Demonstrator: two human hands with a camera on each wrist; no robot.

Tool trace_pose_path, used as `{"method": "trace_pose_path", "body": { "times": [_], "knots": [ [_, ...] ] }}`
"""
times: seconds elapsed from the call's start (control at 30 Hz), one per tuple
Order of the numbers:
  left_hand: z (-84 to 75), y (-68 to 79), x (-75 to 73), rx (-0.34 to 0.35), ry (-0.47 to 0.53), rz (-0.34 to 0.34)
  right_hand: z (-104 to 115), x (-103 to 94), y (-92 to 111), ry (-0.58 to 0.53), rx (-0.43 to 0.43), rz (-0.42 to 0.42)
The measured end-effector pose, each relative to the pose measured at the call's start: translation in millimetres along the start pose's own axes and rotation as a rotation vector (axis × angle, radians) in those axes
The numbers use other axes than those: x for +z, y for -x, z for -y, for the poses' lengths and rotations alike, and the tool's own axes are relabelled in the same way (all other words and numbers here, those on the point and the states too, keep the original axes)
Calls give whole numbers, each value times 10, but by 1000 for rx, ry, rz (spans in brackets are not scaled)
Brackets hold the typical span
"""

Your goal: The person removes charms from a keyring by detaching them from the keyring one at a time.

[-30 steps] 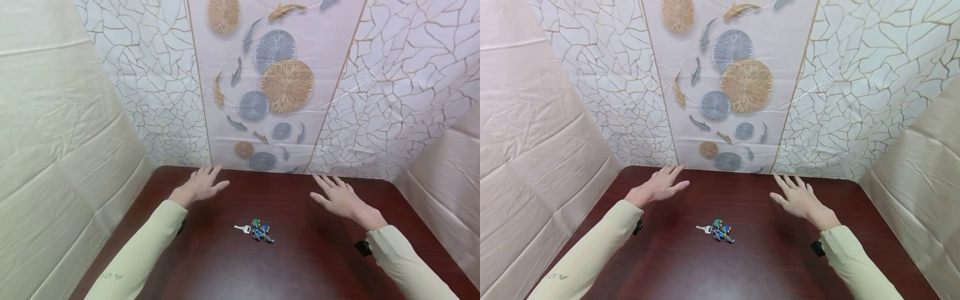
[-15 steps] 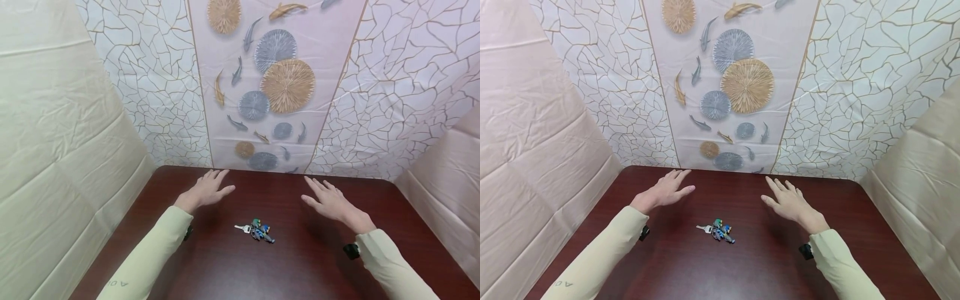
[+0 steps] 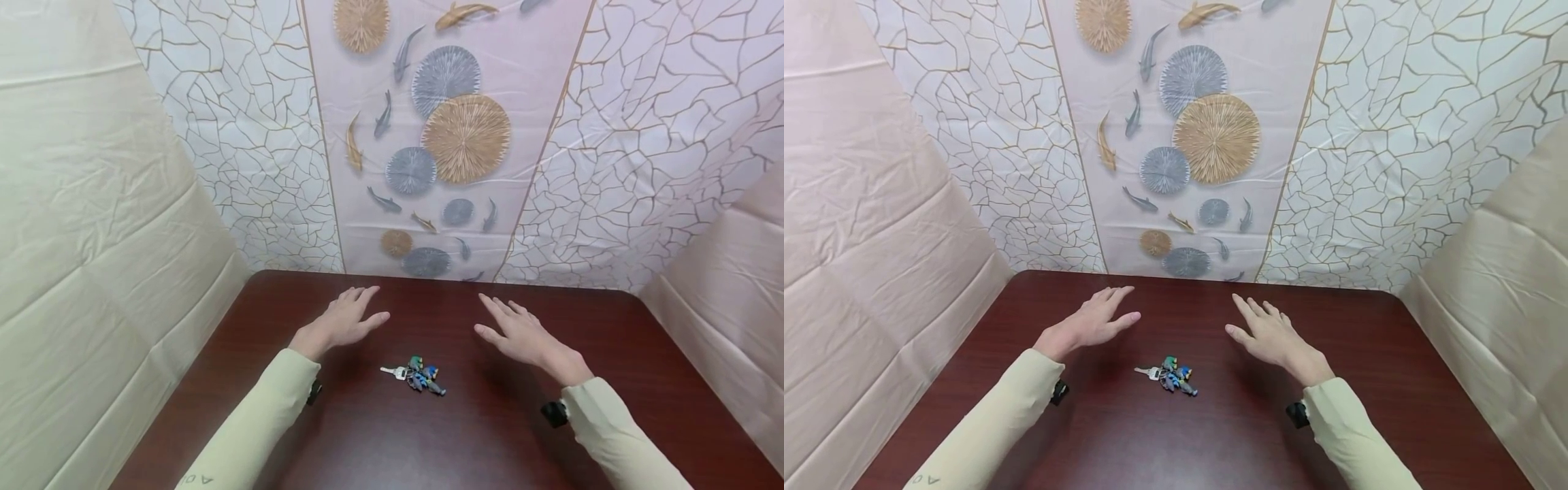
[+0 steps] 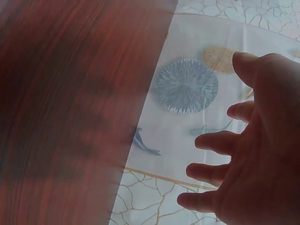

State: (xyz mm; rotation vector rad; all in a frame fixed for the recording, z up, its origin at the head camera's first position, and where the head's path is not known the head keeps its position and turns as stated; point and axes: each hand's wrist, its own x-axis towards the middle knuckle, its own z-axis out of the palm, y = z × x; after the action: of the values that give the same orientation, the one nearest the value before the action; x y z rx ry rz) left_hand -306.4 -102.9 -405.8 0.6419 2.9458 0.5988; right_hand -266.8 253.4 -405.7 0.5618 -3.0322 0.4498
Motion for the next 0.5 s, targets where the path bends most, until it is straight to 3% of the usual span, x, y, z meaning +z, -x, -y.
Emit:
{"method": "trace_pose_path", "body": {
  "times": [0.5],
  "knots": [
    [-133, 96, 239, 21, 69, 14, 216, 215, -1, -117, -37, 4]
  ]
}}
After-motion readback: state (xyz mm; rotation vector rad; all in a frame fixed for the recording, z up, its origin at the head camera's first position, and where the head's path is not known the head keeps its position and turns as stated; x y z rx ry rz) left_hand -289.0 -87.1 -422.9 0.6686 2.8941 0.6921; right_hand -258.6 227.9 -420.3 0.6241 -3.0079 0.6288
